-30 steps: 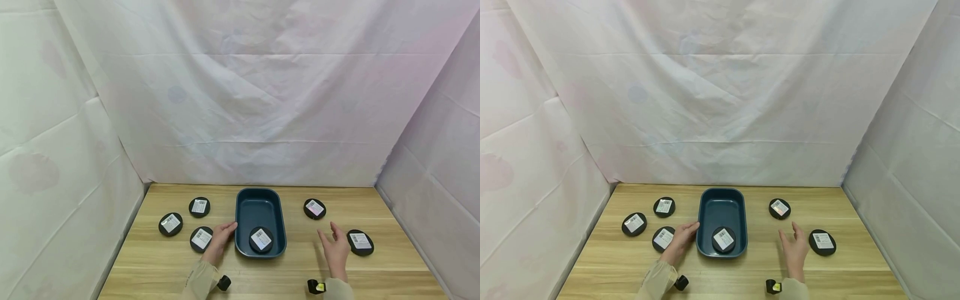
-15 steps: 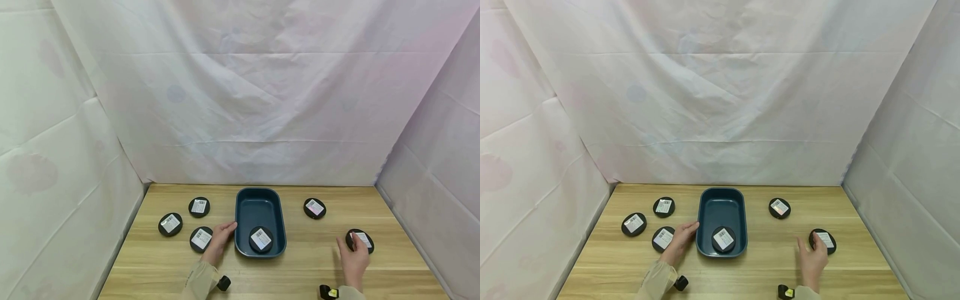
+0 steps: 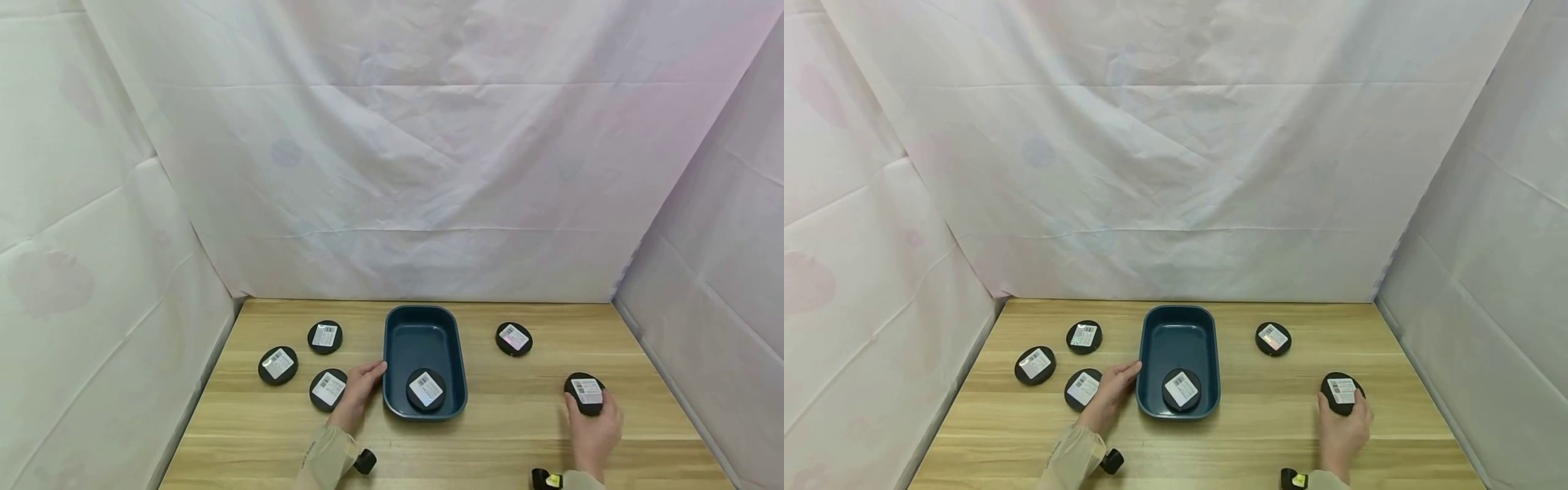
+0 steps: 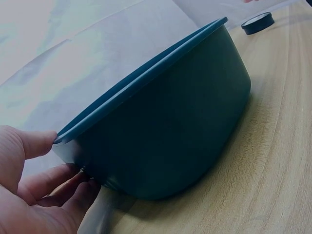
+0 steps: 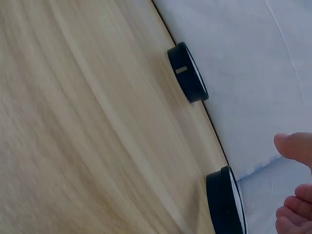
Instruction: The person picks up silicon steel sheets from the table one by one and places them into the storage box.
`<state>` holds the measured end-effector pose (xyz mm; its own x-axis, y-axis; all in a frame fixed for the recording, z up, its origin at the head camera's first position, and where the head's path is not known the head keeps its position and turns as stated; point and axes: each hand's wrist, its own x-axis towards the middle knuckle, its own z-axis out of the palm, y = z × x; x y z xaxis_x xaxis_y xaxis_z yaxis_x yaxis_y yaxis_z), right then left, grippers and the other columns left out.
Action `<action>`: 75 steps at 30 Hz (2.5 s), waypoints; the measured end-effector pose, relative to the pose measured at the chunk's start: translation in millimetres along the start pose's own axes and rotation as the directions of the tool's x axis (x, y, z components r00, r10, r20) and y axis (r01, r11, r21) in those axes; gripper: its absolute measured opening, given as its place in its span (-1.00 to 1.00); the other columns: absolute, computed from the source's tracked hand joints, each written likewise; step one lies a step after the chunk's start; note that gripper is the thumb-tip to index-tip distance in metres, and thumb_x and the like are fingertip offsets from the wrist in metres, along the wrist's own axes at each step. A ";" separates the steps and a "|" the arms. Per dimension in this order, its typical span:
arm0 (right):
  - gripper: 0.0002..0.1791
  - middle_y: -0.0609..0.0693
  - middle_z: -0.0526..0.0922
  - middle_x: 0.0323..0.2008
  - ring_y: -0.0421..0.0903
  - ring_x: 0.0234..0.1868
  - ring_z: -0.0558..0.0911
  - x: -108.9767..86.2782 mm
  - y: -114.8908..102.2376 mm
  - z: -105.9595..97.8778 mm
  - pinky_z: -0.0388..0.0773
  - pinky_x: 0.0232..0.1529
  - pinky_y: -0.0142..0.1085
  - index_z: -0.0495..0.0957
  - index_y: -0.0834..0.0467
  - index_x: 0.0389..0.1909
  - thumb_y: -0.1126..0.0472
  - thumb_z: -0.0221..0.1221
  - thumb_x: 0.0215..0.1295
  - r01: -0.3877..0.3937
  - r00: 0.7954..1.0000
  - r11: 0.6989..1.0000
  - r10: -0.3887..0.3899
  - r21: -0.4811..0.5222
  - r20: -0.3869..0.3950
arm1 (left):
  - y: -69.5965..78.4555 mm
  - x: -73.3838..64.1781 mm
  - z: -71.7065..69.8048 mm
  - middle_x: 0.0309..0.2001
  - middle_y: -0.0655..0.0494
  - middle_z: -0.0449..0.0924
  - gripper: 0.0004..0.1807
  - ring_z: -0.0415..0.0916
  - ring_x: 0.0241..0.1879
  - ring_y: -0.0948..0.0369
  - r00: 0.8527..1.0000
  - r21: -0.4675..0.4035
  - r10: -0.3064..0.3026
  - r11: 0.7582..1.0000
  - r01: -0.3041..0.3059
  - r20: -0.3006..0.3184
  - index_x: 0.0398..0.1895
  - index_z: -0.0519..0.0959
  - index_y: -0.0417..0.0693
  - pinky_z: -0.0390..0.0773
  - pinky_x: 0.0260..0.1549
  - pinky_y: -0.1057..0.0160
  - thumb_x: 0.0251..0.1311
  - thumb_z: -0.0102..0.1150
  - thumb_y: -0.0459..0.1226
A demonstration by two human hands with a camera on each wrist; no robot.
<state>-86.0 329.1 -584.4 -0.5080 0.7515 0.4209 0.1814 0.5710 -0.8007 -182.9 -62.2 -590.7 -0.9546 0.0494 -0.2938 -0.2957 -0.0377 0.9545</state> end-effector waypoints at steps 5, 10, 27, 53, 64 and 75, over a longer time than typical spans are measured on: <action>-0.30 0.50 0.38 0.01 0.41 0.08 0.31 5.5 7.5 -2.0 0.19 0.14 0.17 0.34 0.53 0.06 0.40 0.38 -0.16 -0.042 0.999 0.999 0.043 -0.008 0.031 | 0.4 -0.2 0.4 0.00 -0.29 0.55 -0.58 0.49 -0.04 0.10 1.000 0.001 -0.008 1.000 0.008 -0.012 0.00 0.50 -0.51 0.44 0.02 0.11 0.23 0.13 -0.28; -0.22 0.51 0.31 0.07 0.40 0.14 0.25 10.6 12.3 -4.2 0.14 0.21 0.13 0.27 0.53 0.14 0.37 0.39 -0.12 -0.087 0.992 0.996 0.090 -0.035 0.092 | 1.3 -1.5 -0.4 0.00 -0.30 0.54 -0.58 0.49 -0.04 0.09 1.000 0.002 -0.006 1.000 0.006 -0.001 0.01 0.50 -0.50 0.43 0.02 0.11 0.23 0.12 -0.28; 0.03 0.55 0.10 0.19 0.39 0.26 0.06 21.0 28.5 -2.3 0.02 0.29 0.11 0.02 0.56 0.27 0.17 0.40 -0.08 -0.199 0.938 0.970 0.229 -0.137 0.259 | 5.9 -4.3 -0.3 0.06 -0.31 0.50 -0.56 0.43 0.08 -0.02 1.000 0.007 -0.021 1.000 0.021 0.018 0.06 0.46 -0.50 0.33 0.14 -0.02 0.27 0.09 -0.26; 0.03 0.59 0.04 0.15 0.41 0.22 0.02 27.2 40.3 2.0 0.05 0.23 0.14 0.03 0.63 0.19 0.11 0.41 -0.10 -0.261 0.887 0.927 0.341 -0.271 0.312 | 14.3 -13.1 1.8 0.05 -0.35 0.49 -0.57 0.45 0.04 -0.01 1.000 0.004 -0.008 1.000 0.008 0.012 0.04 0.46 -0.53 0.38 0.09 -0.01 0.26 0.10 -0.29; -0.05 0.57 0.15 0.08 0.39 0.20 0.09 28.1 42.7 4.5 0.08 0.22 0.12 0.12 0.63 0.15 0.12 0.38 -0.08 -0.257 0.900 0.925 0.334 -0.279 0.280 | 0.7 -2.1 2.1 0.03 -0.31 0.52 -0.57 0.45 0.06 -0.02 1.000 -0.012 -0.005 1.000 0.005 -0.003 0.02 0.49 -0.50 0.39 0.08 0.02 0.24 0.13 -0.27; -0.06 0.55 0.20 0.06 0.39 0.18 0.13 23.6 42.2 5.5 0.08 0.22 0.10 0.16 0.61 0.13 0.13 0.42 -0.13 -0.241 0.929 0.940 0.295 -0.240 0.224 | 2.6 -3.2 1.2 0.05 -0.30 0.51 -0.57 0.46 0.05 0.03 1.000 -0.008 -0.016 1.000 0.016 0.008 0.03 0.49 -0.48 0.37 0.11 0.02 0.26 0.12 -0.25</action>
<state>-95.0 369.1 -610.6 -0.6067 0.7927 0.0596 0.4949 0.4353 -0.7521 -180.5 -61.3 -587.3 -0.9494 0.0581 -0.3086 -0.3113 -0.0451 0.9492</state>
